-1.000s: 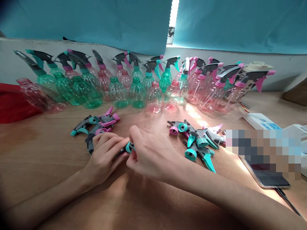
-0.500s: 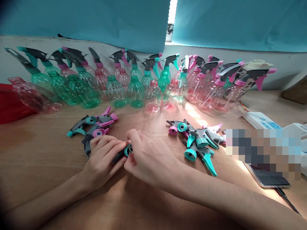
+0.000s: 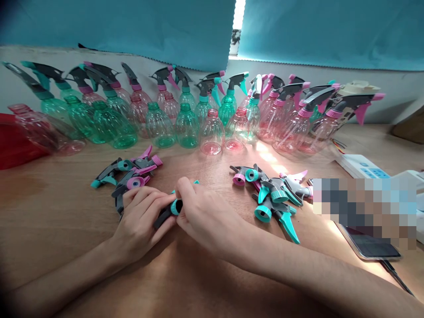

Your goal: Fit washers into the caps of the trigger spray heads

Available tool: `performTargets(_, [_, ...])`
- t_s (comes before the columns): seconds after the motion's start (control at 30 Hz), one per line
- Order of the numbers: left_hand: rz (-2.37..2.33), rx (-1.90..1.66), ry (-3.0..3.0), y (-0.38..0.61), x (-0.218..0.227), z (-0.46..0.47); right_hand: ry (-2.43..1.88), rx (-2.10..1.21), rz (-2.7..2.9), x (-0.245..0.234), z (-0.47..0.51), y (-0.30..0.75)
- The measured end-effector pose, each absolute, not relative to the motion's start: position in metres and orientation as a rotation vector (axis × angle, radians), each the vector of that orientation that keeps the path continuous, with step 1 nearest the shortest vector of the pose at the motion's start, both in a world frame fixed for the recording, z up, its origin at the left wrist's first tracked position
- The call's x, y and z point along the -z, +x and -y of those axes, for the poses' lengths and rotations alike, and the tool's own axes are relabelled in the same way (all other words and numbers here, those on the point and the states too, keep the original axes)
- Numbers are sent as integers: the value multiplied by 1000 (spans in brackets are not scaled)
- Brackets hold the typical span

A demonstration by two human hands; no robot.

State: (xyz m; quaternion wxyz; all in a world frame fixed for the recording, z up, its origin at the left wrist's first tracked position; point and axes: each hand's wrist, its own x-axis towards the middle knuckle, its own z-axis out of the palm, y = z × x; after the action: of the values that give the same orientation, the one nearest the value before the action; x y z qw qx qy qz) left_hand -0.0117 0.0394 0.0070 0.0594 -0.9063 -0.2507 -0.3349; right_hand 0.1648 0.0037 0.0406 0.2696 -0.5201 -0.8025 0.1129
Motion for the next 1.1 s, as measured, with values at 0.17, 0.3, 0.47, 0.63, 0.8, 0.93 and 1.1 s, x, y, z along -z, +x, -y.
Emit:
performTargets(0.17, [861,1024,-2787,-14,-5,-43,-1325,-452,2116,-41,-10,177])
performTargets(0.3, [894,1032,-2819,-14,-4,-43,-1334,-498,2081,-41,-12,183])
performTargets(0.47, [926,1025,-2829,-14,-5,-42,-1426,-383,2097,-50,-11,186])
performTargets(0.63, [1044,1057,-2885,-16,-5,-44,-1392,-508,1976,-69,-14,193])
performTargets(0.8, [1079,1129,-2934,-16,-2,-45,-1282,-854,1930,-70,-18,195])
performTargets(0.93, [1080,1191,-2970,-16,-1,-45,-1235,-893,1962,-65,-19,193])
performTargets(1.1, [1086,1208,-3007,-16,-2,-42,-1244,-650,2047,-63,-19,190])
